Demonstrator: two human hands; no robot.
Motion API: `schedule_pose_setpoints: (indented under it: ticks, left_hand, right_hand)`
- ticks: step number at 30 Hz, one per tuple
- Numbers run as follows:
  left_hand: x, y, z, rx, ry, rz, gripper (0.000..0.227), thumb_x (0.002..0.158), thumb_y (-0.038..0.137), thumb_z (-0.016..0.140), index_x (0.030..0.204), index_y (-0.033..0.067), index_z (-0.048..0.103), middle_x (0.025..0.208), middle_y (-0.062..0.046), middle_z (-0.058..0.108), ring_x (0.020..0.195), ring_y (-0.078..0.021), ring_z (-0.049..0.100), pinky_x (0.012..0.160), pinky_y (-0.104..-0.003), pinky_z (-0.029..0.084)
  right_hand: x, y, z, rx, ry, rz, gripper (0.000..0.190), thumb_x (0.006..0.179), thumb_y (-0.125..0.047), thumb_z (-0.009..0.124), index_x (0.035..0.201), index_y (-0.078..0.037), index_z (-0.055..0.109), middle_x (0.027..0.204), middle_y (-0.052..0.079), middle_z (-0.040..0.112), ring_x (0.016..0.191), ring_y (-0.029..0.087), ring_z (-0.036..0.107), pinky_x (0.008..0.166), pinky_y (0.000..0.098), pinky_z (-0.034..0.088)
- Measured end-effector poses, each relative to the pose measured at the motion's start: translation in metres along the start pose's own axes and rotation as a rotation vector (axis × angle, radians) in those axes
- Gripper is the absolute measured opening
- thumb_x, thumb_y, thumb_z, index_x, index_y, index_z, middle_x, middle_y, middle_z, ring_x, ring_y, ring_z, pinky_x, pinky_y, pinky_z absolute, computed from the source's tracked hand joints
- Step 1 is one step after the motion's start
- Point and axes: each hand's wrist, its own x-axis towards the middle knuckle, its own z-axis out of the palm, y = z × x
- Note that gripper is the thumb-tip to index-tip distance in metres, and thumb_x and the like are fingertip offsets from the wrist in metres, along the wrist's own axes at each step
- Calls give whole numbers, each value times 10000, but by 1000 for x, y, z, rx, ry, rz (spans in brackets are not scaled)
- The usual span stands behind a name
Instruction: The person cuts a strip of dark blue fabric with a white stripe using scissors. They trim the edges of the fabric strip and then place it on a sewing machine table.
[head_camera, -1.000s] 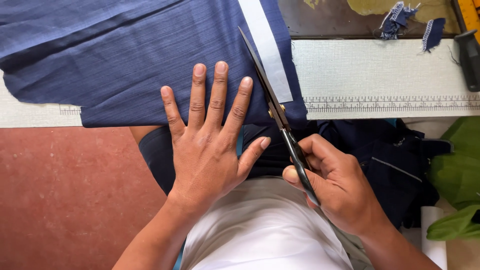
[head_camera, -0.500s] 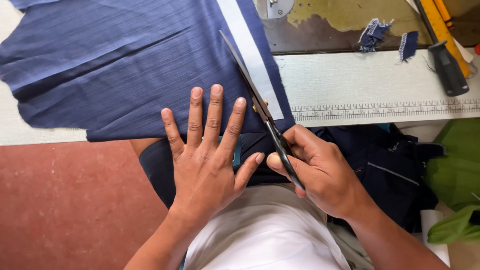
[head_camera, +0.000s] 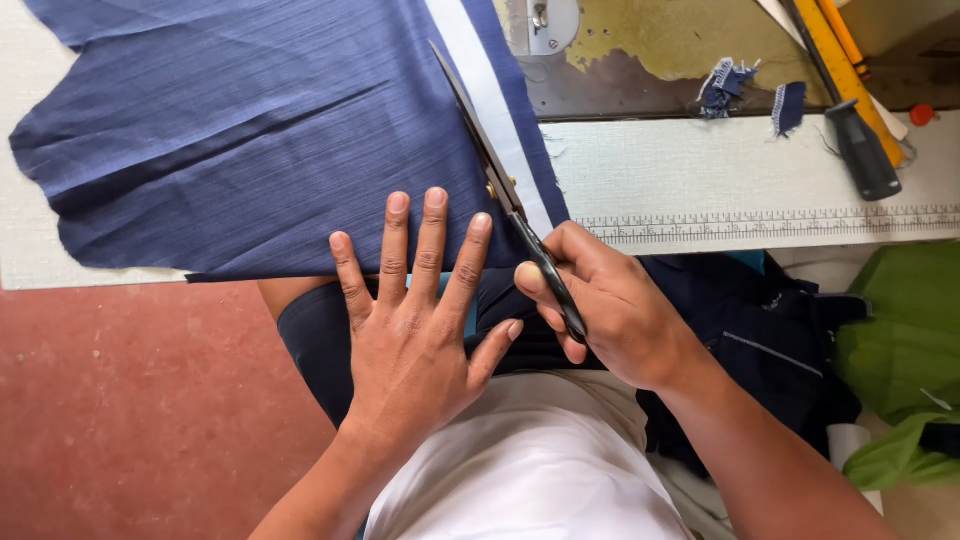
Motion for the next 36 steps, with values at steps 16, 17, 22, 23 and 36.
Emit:
schedule_pose_setpoints:
  ticks: [16,17,22,23,36]
  left_hand:
    - [-2,-2,-9,29,-4,17,909,899,628,693,1626,194,362,1691,-180,263,1567,-419,188,1210,-716,70]
    - [-2,-3,-9,29,-7,19,908,899,622,697,1626,195,359,1691,-178,260,1568,-412,180,1210,-718,73]
    - [2,-5,-11,-16,31,34,869,872,558,746,1582,167,434,1654,-225,324,1545,-451,234,1184,-760,97]
    - [5,-5,-13,-44,68,92,794,906,533,712,1556,144,476,1632,-223,366,1532,-442,277,1184,-756,118]
    - [15,-6,-15,1,42,240,899,850,577,713,1556,74,475,1652,-130,379,1548,-357,285,1190,-736,123]
  right_hand:
    - [24,-22,6,140,-55,41,412,902,-465,612,900,-78,469,609,59,474,392,137,402,364,278,312]
    - [26,-17,6,170,-57,11,374,924,-419,628,892,-83,466,602,56,485,368,138,394,335,280,298]
    - [25,-24,8,189,-24,-45,328,952,-350,648,866,-65,511,576,83,534,309,173,419,275,297,292]
    - [26,-30,7,192,-33,-26,358,935,-369,648,839,-66,484,563,95,515,317,180,424,281,306,305]
    - [39,-53,7,119,-32,-65,396,913,-432,646,846,-76,485,597,74,526,337,138,408,300,256,283]
